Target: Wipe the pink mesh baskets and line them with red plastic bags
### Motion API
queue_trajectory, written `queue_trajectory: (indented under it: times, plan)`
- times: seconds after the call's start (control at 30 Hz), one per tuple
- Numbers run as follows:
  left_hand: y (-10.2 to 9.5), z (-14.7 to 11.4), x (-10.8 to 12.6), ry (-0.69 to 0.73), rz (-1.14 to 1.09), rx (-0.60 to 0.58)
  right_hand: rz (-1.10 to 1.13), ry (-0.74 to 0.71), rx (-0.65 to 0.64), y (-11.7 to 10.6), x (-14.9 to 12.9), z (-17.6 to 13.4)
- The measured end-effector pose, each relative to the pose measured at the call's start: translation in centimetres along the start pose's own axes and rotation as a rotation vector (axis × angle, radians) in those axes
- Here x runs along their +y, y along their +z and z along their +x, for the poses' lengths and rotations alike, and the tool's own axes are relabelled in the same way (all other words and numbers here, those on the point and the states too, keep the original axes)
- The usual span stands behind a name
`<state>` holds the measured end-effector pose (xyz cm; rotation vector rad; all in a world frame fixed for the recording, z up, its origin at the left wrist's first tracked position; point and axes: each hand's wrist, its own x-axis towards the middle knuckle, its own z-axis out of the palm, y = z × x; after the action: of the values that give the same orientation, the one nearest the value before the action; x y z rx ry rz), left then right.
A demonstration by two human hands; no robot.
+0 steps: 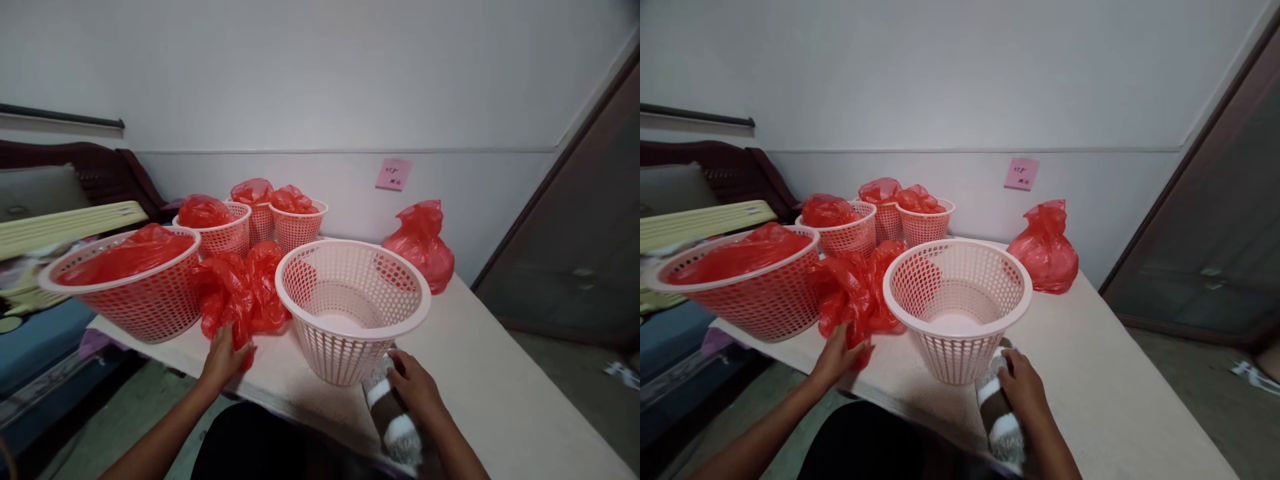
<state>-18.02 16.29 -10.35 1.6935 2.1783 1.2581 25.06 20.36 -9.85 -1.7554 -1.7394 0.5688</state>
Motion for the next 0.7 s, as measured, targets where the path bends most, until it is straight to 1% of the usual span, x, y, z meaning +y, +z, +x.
queue_trajectory:
  times: [0.07, 0.17, 0.3, 0.47, 0.6, 0.7]
  plan:
    - [0.4, 0.4, -2.2, -0.027, 0.053, -0.044, 0.004, 0.003, 0.007, -0.1, -0.2, 0.0]
    - [0.3, 1.3, -5.0, -0.065, 0.118, -0.080, 0.004, 0.021, 0.012, -0.2, -0.3, 0.0]
    - [-0.3, 2.6, -7.3, -0.082, 0.163, -0.085, -0.004, 0.026, 0.007, -0.1, -0.2, 0.2]
    - [-0.1, 5.1, -7.9, -0.067, 0.139, -0.110, 0.013, 0.023, -0.007, 0.2, -0.1, 0.3]
    - [-0.1, 7.6, -7.8, -0.061, 0.106, -0.094, 0.003, 0.034, -0.034, 0.3, -0.1, 0.4]
    - [-0.7, 8.2, -7.7, -0.042, 0.086, -0.116, -0.025, 0.017, -0.060, 0.4, 0.1, 0.6]
